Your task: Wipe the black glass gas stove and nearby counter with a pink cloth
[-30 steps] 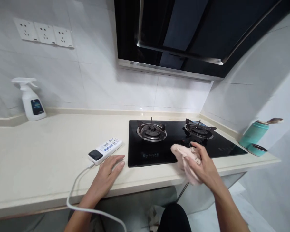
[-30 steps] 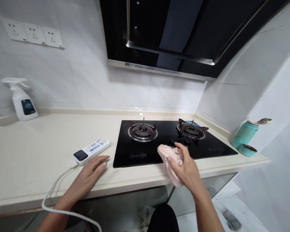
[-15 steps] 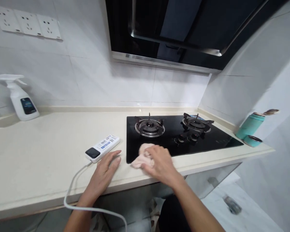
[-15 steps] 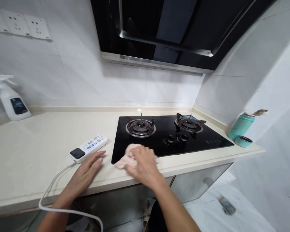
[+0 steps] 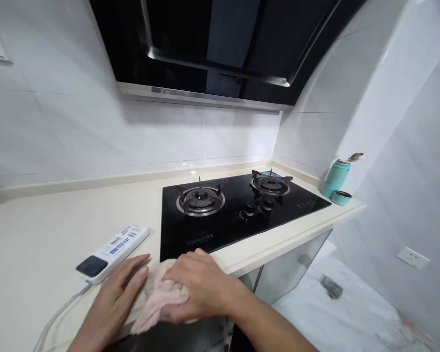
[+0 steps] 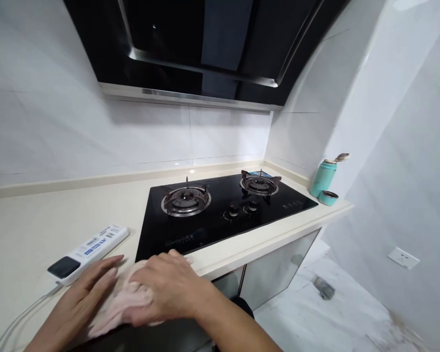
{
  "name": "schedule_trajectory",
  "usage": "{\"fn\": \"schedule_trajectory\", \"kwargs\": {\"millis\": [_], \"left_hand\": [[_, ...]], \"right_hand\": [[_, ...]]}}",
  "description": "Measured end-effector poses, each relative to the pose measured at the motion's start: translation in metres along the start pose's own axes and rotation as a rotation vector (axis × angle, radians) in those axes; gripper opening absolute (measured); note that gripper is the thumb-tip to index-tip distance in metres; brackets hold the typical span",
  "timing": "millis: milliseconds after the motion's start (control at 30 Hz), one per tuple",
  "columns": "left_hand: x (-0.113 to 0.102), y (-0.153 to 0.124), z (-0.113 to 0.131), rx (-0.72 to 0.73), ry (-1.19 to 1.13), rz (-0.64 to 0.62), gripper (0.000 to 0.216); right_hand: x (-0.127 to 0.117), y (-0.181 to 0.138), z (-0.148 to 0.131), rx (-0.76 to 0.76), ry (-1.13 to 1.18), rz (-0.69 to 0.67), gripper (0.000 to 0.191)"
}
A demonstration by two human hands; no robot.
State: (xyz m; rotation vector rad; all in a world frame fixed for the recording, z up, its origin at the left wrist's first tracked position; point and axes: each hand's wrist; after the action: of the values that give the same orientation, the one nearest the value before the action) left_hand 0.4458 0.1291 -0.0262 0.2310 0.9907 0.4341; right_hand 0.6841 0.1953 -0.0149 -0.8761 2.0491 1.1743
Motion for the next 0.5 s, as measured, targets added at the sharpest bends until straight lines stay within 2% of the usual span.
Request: {"fn": "schedule_trajectory", "kwargs": {"millis": [200, 367, 500], "left_hand": [[0.002, 0.002, -0.001, -0.018, 0.140, -0.025, 0.055], [0.000, 0.006, 0.001, -0.043, 0.170, -0.011, 0.048], [0.005, 0.007, -0.012, -0.017, 0.185, -0.011, 0.040]], "right_hand": [[-0.088, -0.089, 0.068, 0.398, -0.035, 0.320, 0.032], [-0.163, -0.161, 0.129, 0.819, -0.251, 0.536, 0.041], [-0.201, -0.197, 0.153, 1.103, -0.400, 0.636, 0.050]]}}
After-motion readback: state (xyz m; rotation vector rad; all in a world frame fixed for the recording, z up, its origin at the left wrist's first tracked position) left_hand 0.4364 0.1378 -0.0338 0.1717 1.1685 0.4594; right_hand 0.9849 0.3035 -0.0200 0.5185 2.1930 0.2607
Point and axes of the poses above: each hand's wrist, its own y-axis towards the middle knuckle, its own x-axis out of the palm, z = x × y, and after that the axes turned 14 degrees about y, right-handed
